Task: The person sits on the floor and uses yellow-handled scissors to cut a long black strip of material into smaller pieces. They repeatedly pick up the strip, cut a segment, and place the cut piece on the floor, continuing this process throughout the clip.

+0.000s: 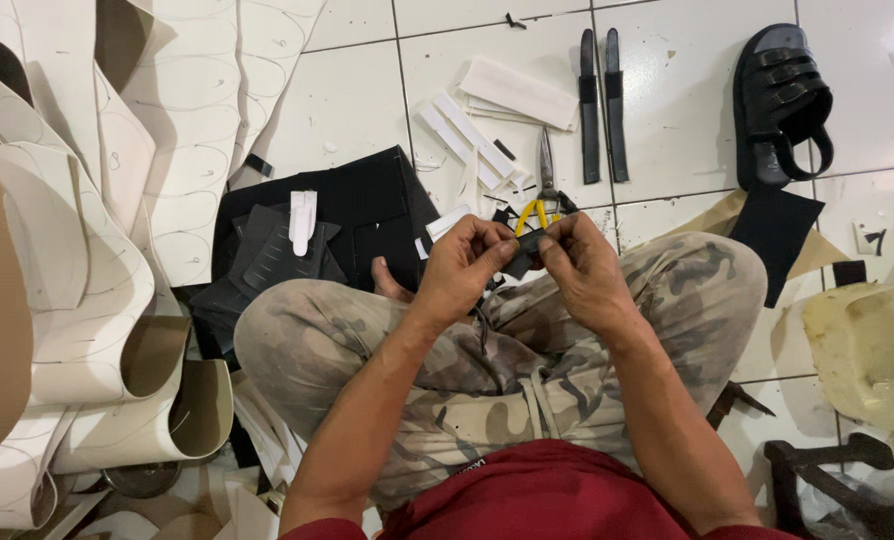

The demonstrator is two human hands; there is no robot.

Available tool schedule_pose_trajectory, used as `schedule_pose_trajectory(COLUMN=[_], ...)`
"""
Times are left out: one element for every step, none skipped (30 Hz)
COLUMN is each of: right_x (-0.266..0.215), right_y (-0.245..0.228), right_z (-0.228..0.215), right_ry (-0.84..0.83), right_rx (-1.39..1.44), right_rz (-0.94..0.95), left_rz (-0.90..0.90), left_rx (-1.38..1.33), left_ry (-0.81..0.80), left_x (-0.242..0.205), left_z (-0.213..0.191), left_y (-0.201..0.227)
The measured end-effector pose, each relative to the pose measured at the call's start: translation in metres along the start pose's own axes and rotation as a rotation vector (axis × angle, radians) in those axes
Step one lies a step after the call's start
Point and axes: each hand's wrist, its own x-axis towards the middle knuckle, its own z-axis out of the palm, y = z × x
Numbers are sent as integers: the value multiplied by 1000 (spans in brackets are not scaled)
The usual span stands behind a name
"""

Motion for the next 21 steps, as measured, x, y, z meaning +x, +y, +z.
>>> schedule_pose_trajectory(right_x=[-2,-5,-7,-6,-5,-3,0,4,7,9,10,12,14,16,18,18,18,19,26,34,42], right_y=[-13,-25,-38,-33,-28,-24,-19,-15,-10,-14,-17,-21,-19,-18,-16,-21,-26,-31,-19,-8,4], right_z=[1,2,4,2,1,1,-2,-6,-10,-10,-11,-11,-13,-15,-16,-13,-11,-8,-11,-13,-15], right_ry=[1,-22,-46,-45,-42,-40,-41,-65,-89,-88,-81,-74,-72,-92,-112,-112,-94,-77,-80,-27,27], right_rx=[-1,-100,-200,-199,-156,-112,-110,-50,10,9,93,177,175,158,140,140,209,278,279,16,-247], right_rz=[0,6,12,12,13,14,13,31,49,49,40,29,28,24,20,20,36,51,50,78,104], left_rz=[0,-50,-99,-99,-128,-156,-155,-179,-203,-203,-209,-213,-212,-192,-171,-171,-172,-174,-172,-155,-138], left_rx=[-1,14,29,30,3,-22,-20,-53,-86,-87,-93,-99,-100,-57,-13,-13,0,15,16,13,11], left_ry=[-1,4,9,8,-18,-43,-42,-89,-137,-139,-161,-185,-187,-144,-101,-101,-84,-65,-63,-30,2], left_x=[0,-1,-1,0,1,2,1,1,0,-1,-1,-1,0,0,1,2,3,4,4,5,6], left_z=[0,0,0,-3,-6,-9,-9,-9,-8,-7,-6,-5,-4,-4,-4,-5,-6,-7,-8,-9,-9], left_y=[-5,-10,-15,-21,-26,-32,-24,-17,-9,-6,-3,1,-6,-11,-17,-14,-11,-8,-8,-7,-6])
